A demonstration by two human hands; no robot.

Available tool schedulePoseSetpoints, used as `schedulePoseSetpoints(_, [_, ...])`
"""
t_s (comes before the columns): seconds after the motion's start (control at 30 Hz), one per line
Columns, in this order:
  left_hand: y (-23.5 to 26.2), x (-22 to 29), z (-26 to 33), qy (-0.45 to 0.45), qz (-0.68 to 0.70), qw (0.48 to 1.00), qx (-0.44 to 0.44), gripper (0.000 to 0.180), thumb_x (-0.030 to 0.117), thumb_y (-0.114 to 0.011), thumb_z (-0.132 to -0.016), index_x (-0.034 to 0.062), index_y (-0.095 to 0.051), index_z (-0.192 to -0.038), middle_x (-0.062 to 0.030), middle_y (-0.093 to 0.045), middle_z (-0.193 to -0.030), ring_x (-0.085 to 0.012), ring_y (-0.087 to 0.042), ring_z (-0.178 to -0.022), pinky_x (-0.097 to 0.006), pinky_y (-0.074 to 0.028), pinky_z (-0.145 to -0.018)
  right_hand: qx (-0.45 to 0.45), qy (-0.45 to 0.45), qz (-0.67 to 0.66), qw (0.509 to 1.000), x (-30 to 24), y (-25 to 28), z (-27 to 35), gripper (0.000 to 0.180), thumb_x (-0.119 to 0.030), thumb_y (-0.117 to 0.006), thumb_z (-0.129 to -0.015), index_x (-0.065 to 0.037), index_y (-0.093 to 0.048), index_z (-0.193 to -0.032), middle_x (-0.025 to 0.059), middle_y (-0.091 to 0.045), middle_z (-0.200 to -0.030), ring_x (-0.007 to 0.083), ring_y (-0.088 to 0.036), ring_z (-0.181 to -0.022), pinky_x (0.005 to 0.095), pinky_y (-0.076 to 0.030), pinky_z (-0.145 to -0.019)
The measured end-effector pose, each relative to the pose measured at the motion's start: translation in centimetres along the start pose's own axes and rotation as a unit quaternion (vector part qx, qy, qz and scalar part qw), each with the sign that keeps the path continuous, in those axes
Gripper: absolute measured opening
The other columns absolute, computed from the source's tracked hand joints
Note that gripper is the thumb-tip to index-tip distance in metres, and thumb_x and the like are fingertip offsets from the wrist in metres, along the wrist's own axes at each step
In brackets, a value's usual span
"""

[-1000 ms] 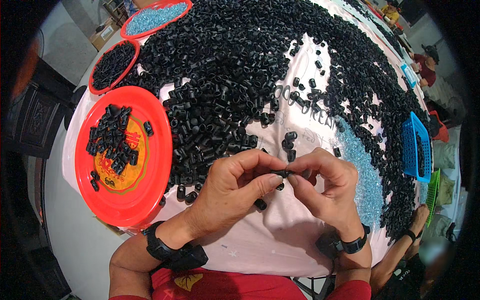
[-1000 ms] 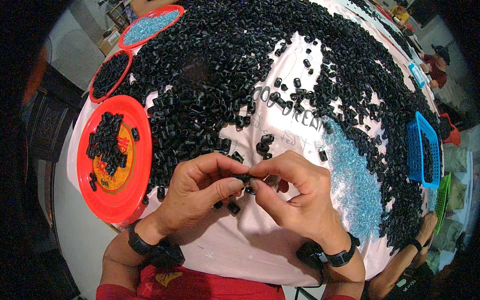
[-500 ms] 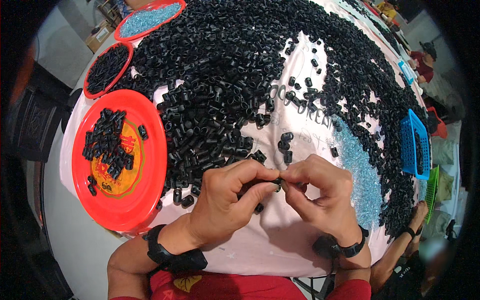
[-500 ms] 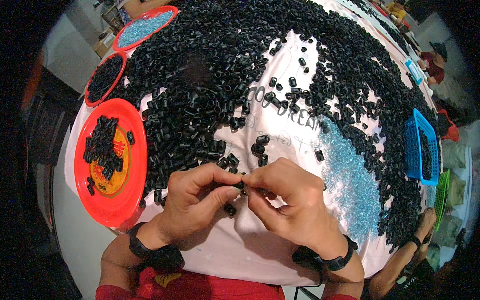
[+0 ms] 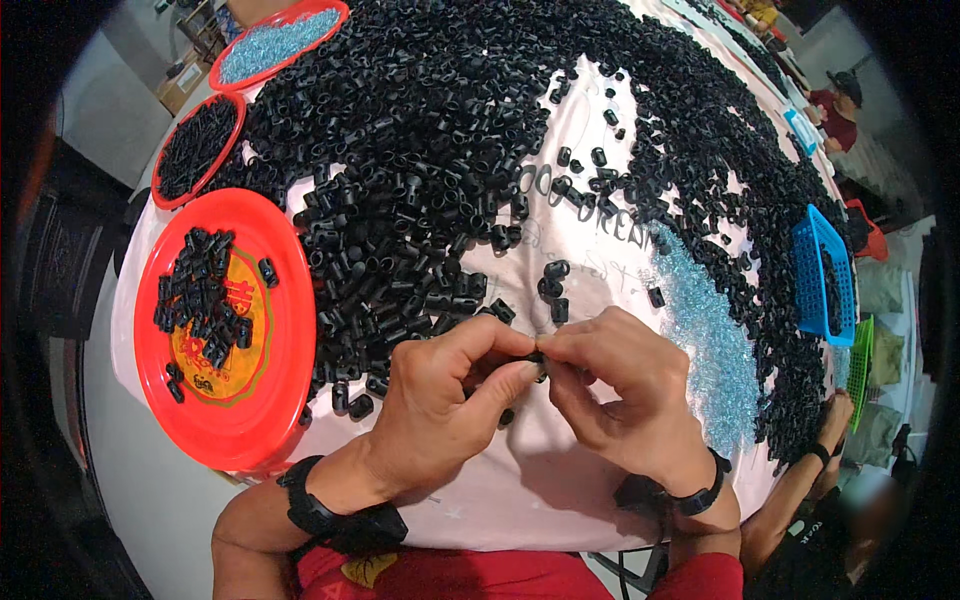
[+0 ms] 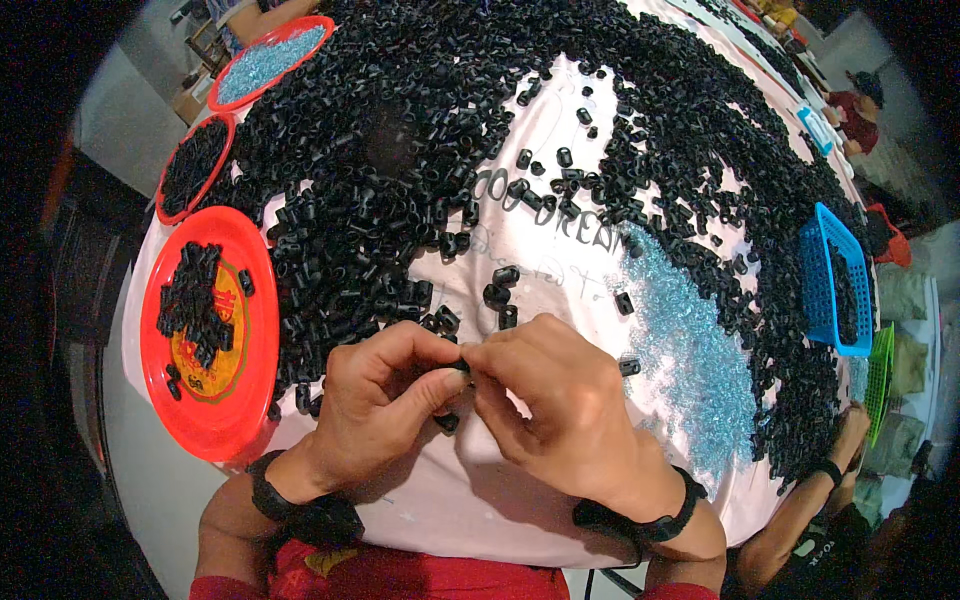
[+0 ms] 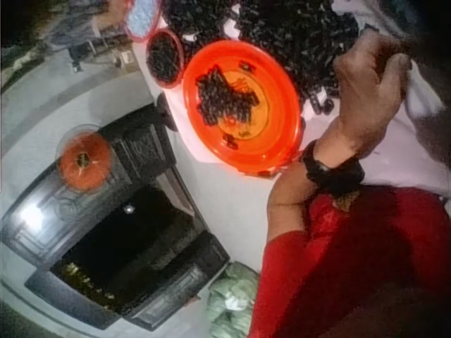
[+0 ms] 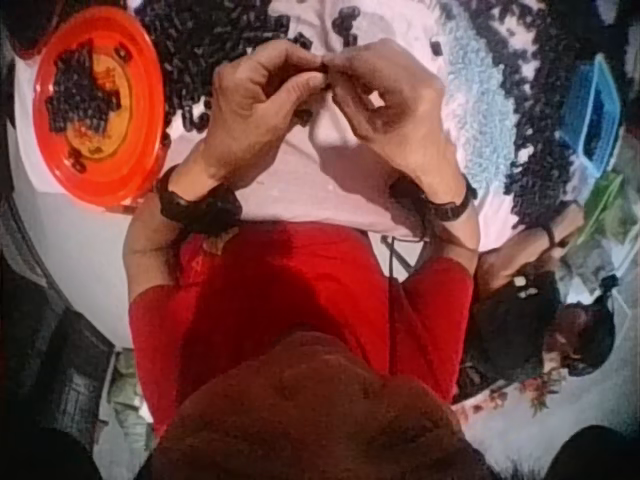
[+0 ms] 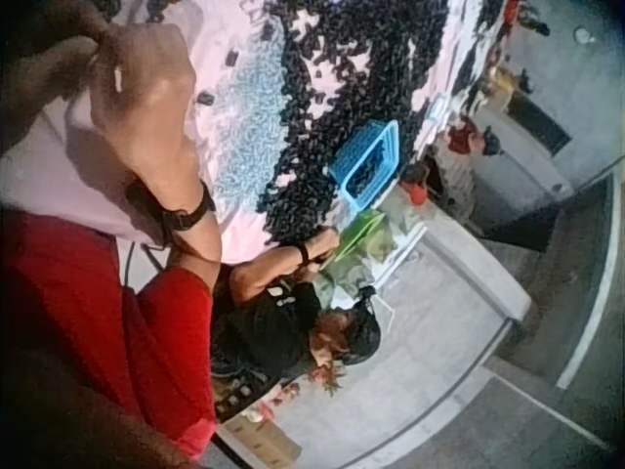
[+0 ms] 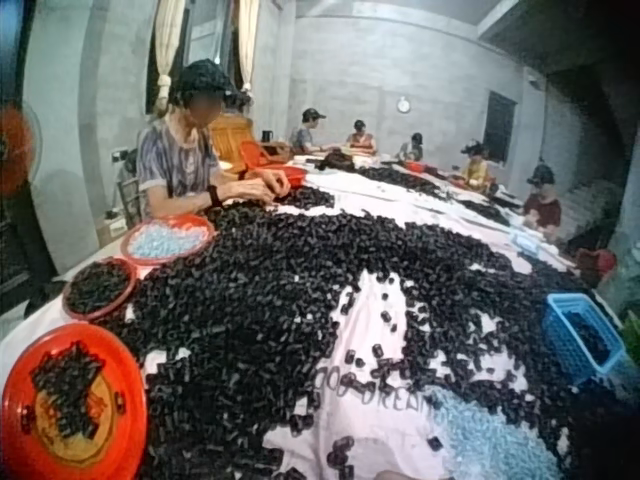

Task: Sorting and inspecting small black plastic components at a table.

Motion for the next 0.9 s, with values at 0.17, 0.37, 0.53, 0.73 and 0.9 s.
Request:
schedulePoseSetpoints(0.17, [-0.5, -1.0, 0.2, 0.114, 0.21, 0.971, -0.014, 0.012, 0.008, -0.066, -0.101, -0.0011, -0.066, -0.109, -0.002, -0.072, -0.093, -0.005, -0.066, -0.079, -0.019, -0.052, -0.068, -0.001, 0.022, 0.0, 1.0, -0.8, 0.1, -0.1, 0.035, 0.004, -0.078, -0.075, 0.001, -0.07, -0.108, 0.0149, -0.07, -0.093, 0.0312, -0.066, -0.078, 0.0382, -0.054, -0.065])
schedulePoseSetpoints(0.37, [-0.9, -0.6, -0.2, 0.117, 0.257, 0.958, -0.055, 0.015, 0.008, -0.064, -0.102, -0.0026, -0.063, -0.113, -0.0038, -0.071, -0.098, -0.0068, -0.068, -0.083, -0.021, -0.055, -0.074, -0.006, 0.063, 0.047, 0.997, -1.4, -0.1, 0.0, 0.049, 0.0, -0.082, -0.072, 0.001, -0.068, -0.119, 0.0136, -0.068, -0.099, 0.0307, -0.066, -0.081, 0.038, -0.055, -0.067])
schedulePoseSetpoints(0.53, [-1.2, -0.8, -0.2, 0.127, 0.268, 0.952, -0.068, 0.015, 0.01, -0.062, -0.104, -0.0024, -0.063, -0.113, -0.0039, -0.071, -0.099, -0.0066, -0.068, -0.086, -0.022, -0.056, -0.075, -0.005, 0.073, 0.059, 0.996, -1.5, -0.1, 0.2, 0.051, -0.001, -0.083, -0.07, 0.001, -0.068, -0.118, 0.0137, -0.068, -0.1, 0.0306, -0.065, -0.081, 0.0379, -0.054, -0.067])
schedulePoseSetpoints(0.73, [-1.2, -0.8, -0.4, 0.125, 0.274, 0.95, -0.082, 0.015, 0.01, -0.062, -0.104, -0.0021, -0.064, -0.112, -0.0039, -0.072, -0.1, -0.0057, -0.066, -0.088, -0.022, -0.055, -0.075, 0.0, 0.087, 0.065, 0.994, -2.0, -0.4, 0.2, 0.054, -0.001, -0.083, -0.071, 0.003, -0.066, -0.122, 0.0137, -0.068, -0.099, 0.0299, -0.063, -0.079, 0.0372, -0.053, -0.066])
schedulePoseSetpoints(0.9, [-0.9, -0.7, -0.5, 0.112, 0.275, 0.95, -0.092, 0.016, 0.011, -0.064, -0.102, -0.0018, -0.064, -0.112, -0.0043, -0.072, -0.099, -0.0064, -0.067, -0.088, -0.022, -0.054, -0.076, -0.012, 0.076, 0.071, 0.995, -2.1, -0.5, 0.2, 0.054, -0.003, -0.084, -0.072, 0.004, -0.066, -0.122, 0.0129, -0.068, -0.097, 0.0293, -0.062, -0.077, 0.037, -0.053, -0.065])
Point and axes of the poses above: each hand's wrist, its own z-axis away from the middle knuckle, its own y-axis out of the back of the hand, x = y × z, the point moved 7 cm from there along -z, towards the middle knuckle
